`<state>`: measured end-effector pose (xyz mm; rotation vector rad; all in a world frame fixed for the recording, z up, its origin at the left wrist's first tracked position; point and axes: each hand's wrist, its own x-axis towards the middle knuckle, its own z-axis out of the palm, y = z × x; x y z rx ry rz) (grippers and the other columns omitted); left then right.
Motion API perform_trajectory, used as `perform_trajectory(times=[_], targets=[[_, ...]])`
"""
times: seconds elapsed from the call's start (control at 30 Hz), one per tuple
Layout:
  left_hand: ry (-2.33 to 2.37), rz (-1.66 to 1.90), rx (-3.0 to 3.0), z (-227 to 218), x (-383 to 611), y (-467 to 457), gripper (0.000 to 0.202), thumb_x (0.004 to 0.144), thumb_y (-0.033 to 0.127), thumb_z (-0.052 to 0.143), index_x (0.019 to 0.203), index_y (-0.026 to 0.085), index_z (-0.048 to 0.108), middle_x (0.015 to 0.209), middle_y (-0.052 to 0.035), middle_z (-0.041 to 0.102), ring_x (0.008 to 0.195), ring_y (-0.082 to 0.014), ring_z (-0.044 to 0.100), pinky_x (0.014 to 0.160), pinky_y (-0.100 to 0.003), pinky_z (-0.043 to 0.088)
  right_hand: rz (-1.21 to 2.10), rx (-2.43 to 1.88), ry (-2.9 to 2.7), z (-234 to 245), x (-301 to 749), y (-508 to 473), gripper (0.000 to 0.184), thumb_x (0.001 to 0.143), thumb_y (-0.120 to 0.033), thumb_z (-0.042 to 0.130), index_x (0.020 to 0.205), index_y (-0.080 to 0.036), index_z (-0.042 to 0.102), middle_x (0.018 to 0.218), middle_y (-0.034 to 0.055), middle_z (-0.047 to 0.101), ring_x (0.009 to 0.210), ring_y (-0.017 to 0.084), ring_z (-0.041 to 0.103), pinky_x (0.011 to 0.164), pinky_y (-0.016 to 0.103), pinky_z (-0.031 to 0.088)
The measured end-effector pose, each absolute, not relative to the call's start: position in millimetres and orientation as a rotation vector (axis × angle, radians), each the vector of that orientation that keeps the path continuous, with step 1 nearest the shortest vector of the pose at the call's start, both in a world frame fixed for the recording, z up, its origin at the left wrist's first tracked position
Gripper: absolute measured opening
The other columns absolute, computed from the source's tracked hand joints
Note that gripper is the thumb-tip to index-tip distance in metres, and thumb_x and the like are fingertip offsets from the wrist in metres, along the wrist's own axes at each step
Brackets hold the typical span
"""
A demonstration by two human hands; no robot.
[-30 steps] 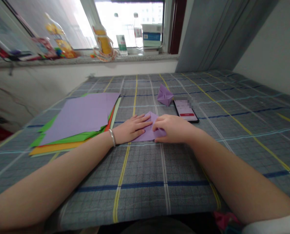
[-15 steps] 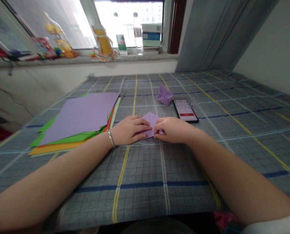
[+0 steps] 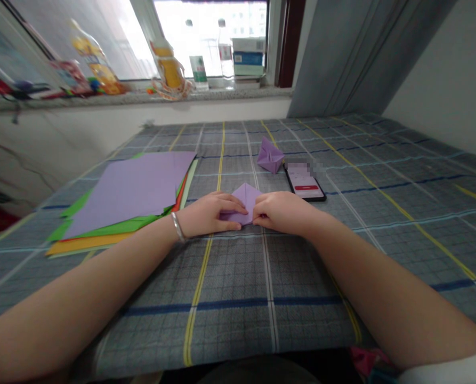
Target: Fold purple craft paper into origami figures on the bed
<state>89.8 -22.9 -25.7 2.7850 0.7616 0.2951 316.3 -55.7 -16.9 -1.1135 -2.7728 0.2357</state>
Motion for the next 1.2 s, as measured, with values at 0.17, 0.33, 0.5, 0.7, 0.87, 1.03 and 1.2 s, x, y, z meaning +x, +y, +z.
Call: perform_trajectory(times=[0.17, 0.33, 0.5, 0.7, 0.87, 1.03, 1.2], targets=[[0.744, 0.283, 2.745, -24.4, 87.6, -19.1, 0.032, 0.082, 0.037, 0.070, 0.109, 0.020, 0.069, 0.116, -0.0047, 0.068, 0.110, -0.0195, 0.060, 0.099, -0.035, 0.041, 0.231, -1.084, -2.777, -16.6, 316.4, -55.8, 0.015, 0.087, -0.023, 0.058, 0.083, -0.020, 0.073, 0.089, 0.0033, 0.070, 0.081, 0.016, 0.064, 0.072, 0.026, 0.045], [0.753, 0.281, 2.796, -23.2, 88.8, -22.8, 0.019, 0.088, 0.030, 0.060, 0.101, 0.022, 0.071, 0.110, -0.0017, 0.071, 0.104, -0.0160, 0.064, 0.097, -0.031, 0.044, 0.183, -1.123, -2.762, -14.7, 315.3, -57.8, 0.013, 0.085, -0.021, 0.060, 0.080, -0.021, 0.072, 0.088, 0.0024, 0.069, 0.079, 0.015, 0.064, 0.068, 0.025, 0.042], [0.869, 0.188, 3.016, -20.8, 95.3, -38.0, 0.025, 0.090, 0.028, 0.049, 0.103, 0.019, 0.069, 0.103, -0.0043, 0.071, 0.095, -0.0189, 0.067, 0.085, -0.031, 0.050, 0.222, -1.205, -2.736, -13.6, 315.1, -58.3, 0.017, 0.084, -0.036, 0.064, 0.083, -0.021, 0.072, 0.088, 0.0031, 0.069, 0.079, 0.017, 0.063, 0.066, 0.026, 0.041], [0.885, 0.102, 3.175, -23.0, 96.5, -42.9, 0.027, 0.092, 0.027, 0.045, 0.107, 0.019, 0.066, 0.099, -0.0047, 0.072, 0.089, -0.0199, 0.068, 0.073, -0.030, 0.051, 0.195, -1.269, -2.701, -13.9, 315.5, -57.1, 0.029, 0.084, -0.045, 0.062, 0.097, -0.021, 0.072, 0.090, 0.0043, 0.069, 0.078, 0.018, 0.062, 0.066, 0.028, 0.041], [0.864, 0.132, 3.262, -26.4, 93.7, -37.2, 0.030, 0.097, 0.033, 0.039, 0.102, 0.019, 0.065, 0.096, -0.0039, 0.071, 0.083, -0.0186, 0.067, 0.067, -0.029, 0.048, 0.023, -1.321, -2.706, -13.5, 314.9, -59.2, 0.019, 0.087, -0.036, 0.059, 0.094, -0.024, 0.072, 0.092, 0.0031, 0.071, 0.081, 0.018, 0.063, 0.065, 0.028, 0.038], [0.962, 0.177, 3.273, -23.9, 92.0, -33.4, 0.035, 0.095, 0.041, 0.045, 0.082, 0.018, 0.068, 0.085, -0.0050, 0.070, 0.080, -0.0187, 0.064, 0.068, -0.029, 0.045, -0.146, -1.314, -2.731, -16.6, 314.3, -56.5, 0.021, 0.088, -0.038, 0.057, 0.091, -0.023, 0.072, 0.090, 0.0033, 0.072, 0.082, 0.020, 0.063, 0.073, 0.033, 0.037], [1.140, 0.220, 3.131, -23.1, 90.1, -31.1, 0.034, 0.094, 0.046, 0.048, 0.083, 0.021, 0.068, 0.087, -0.0024, 0.070, 0.081, -0.0185, 0.064, 0.061, -0.027, 0.040, -0.194, -1.419, -2.660, -20.8, 314.1, -51.1, 0.027, 0.089, -0.041, 0.056, 0.087, -0.019, 0.072, 0.085, 0.0056, 0.073, 0.078, 0.021, 0.062, 0.082, 0.037, 0.035]])
